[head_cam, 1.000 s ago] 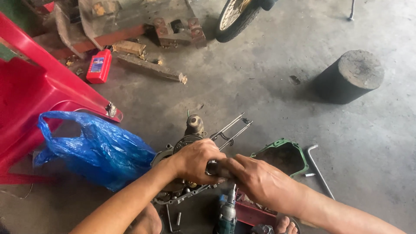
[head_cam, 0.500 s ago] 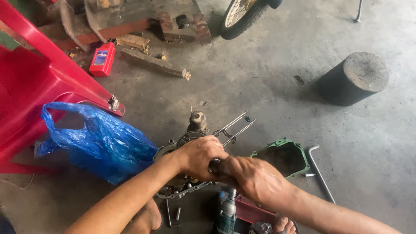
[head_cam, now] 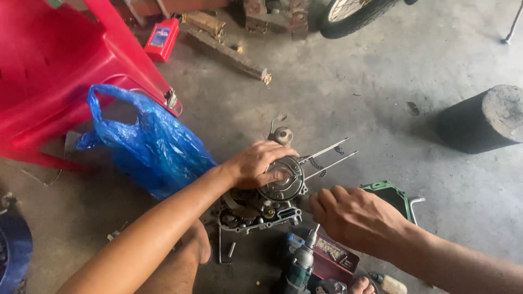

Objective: Assembling and repairing various components of a motorcycle engine on the workshop floor.

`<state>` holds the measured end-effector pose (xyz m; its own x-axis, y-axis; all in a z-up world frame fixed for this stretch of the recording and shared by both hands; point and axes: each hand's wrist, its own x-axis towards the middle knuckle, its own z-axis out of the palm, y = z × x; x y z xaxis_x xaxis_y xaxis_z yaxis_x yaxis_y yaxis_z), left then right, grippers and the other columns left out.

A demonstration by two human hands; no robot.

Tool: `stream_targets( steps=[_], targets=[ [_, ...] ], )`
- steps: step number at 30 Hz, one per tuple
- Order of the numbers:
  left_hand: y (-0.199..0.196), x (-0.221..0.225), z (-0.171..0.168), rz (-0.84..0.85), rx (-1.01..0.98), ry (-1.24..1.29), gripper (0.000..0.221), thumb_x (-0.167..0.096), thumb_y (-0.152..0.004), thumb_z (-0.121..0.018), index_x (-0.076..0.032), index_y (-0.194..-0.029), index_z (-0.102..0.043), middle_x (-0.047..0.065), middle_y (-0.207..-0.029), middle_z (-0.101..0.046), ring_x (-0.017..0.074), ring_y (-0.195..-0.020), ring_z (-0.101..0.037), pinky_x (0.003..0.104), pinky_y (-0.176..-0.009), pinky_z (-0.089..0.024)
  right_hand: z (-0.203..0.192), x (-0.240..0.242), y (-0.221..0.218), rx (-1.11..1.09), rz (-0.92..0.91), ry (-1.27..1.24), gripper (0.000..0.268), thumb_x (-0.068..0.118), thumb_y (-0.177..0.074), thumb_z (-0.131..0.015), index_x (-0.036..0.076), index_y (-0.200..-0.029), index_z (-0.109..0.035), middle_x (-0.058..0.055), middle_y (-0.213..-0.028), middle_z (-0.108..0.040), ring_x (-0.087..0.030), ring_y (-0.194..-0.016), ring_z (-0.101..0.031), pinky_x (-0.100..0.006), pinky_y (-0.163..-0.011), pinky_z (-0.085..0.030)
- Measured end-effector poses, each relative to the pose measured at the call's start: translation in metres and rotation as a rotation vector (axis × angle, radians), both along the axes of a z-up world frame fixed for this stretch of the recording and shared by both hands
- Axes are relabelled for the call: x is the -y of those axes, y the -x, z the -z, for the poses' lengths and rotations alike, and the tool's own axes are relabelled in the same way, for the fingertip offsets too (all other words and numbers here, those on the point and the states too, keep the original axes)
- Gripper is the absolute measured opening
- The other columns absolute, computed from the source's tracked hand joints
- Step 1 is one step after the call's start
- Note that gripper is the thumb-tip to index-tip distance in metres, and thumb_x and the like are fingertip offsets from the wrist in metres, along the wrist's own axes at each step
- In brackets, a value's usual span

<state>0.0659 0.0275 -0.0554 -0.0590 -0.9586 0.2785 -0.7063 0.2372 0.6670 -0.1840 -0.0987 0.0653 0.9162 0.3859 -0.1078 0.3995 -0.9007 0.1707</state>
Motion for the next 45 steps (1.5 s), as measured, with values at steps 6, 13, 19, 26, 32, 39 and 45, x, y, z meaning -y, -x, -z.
stream_targets(
  steps=[6, 13, 19, 26, 32, 39, 45],
  targets=[
    [0.002, -0.003, -0.017, -0.042, -0.025, -0.071, 0.056, -0.052, -0.094, -0.060, -0.012, -0.133, -0.061, 0.014, -0.124, -0.071, 0.0346, -0.122, -0.064, 0.047, -0.105, -0.046, -0.002, -0.022, -0.019, -0.325, 0.076, 0.107, 0.014, 0.010, -0.093, -0.061, -0.003, -0.095, -0.059, -0.008, -0.078, -0.060, -0.023, -0.070, -0.065, -0.037, -0.052, -0.056],
    [0.006, -0.004, -0.015, -0.074, 0.002, -0.051, 0.051, -0.049, -0.095, -0.063, -0.011, -0.128, -0.060, 0.015, -0.121, -0.071, 0.0358, -0.119, -0.063, 0.048, -0.103, -0.045, 0.007, -0.029, -0.014, -0.444, 0.597, -0.266, 0.026, 0.032, -0.100, -0.051, 0.015, -0.116, -0.063, -0.008, -0.082, -0.064, -0.025, -0.066, -0.070, -0.039, -0.057, -0.059],
    [0.005, -0.003, -0.012, -0.077, 0.014, -0.067, 0.053, -0.053, -0.096, -0.061, -0.012, -0.130, -0.060, 0.014, -0.121, -0.071, 0.0345, -0.119, -0.064, 0.047, -0.104, -0.046, 0.024, -0.014, -0.002, -0.397, 0.836, -0.324, 0.034, 0.043, -0.101, -0.057, 0.013, -0.111, -0.069, -0.009, -0.082, -0.070, -0.029, -0.072, -0.072, -0.040, -0.064, -0.059],
    [0.007, -0.006, -0.015, -0.094, 0.018, -0.061, 0.055, -0.056, -0.096, -0.057, -0.013, -0.130, -0.060, 0.016, -0.121, -0.071, 0.0368, -0.118, -0.063, 0.048, -0.103, -0.043, 0.012, -0.019, -0.015, -0.350, 0.121, 0.148, 0.024, 0.013, -0.096, -0.054, -0.008, -0.107, -0.057, -0.013, -0.079, -0.064, -0.027, -0.071, -0.070, -0.040, -0.056, -0.058],
    [0.010, 0.000, -0.008, -0.118, 0.018, -0.076, 0.053, -0.056, -0.095, -0.059, -0.013, -0.127, -0.061, 0.017, -0.119, -0.071, 0.0358, -0.118, -0.064, 0.047, -0.104, -0.044, -0.020, -0.042, -0.040, -0.683, 0.811, -0.095, 0.028, 0.040, -0.102, -0.052, 0.014, -0.108, -0.059, -0.008, -0.083, -0.070, -0.026, -0.079, -0.073, -0.039, -0.068, -0.060],
    [0.008, -0.003, -0.018, -0.074, -0.014, -0.079, 0.050, -0.053, -0.095, -0.058, -0.012, -0.125, -0.061, 0.014, -0.117, -0.072, 0.0350, -0.115, -0.066, 0.047, -0.101, -0.046, 0.015, -0.043, -0.024, -0.567, 0.627, -0.018, 0.024, 0.030, -0.095, -0.052, 0.009, -0.105, -0.060, -0.009, -0.083, -0.068, -0.024, -0.074, -0.074, -0.038, -0.061, -0.060],
    [0.007, -0.004, -0.012, -0.072, -0.021, -0.055, 0.048, -0.051, -0.096, -0.059, -0.011, -0.123, -0.062, 0.015, -0.118, -0.072, 0.0352, -0.118, -0.066, 0.047, -0.102, -0.049, 0.006, -0.044, -0.027, -0.427, 0.275, 0.176, 0.019, 0.021, -0.097, -0.056, 0.002, -0.095, -0.057, -0.010, -0.083, -0.066, -0.023, -0.075, -0.072, -0.035, -0.057, -0.059]
  ],
)
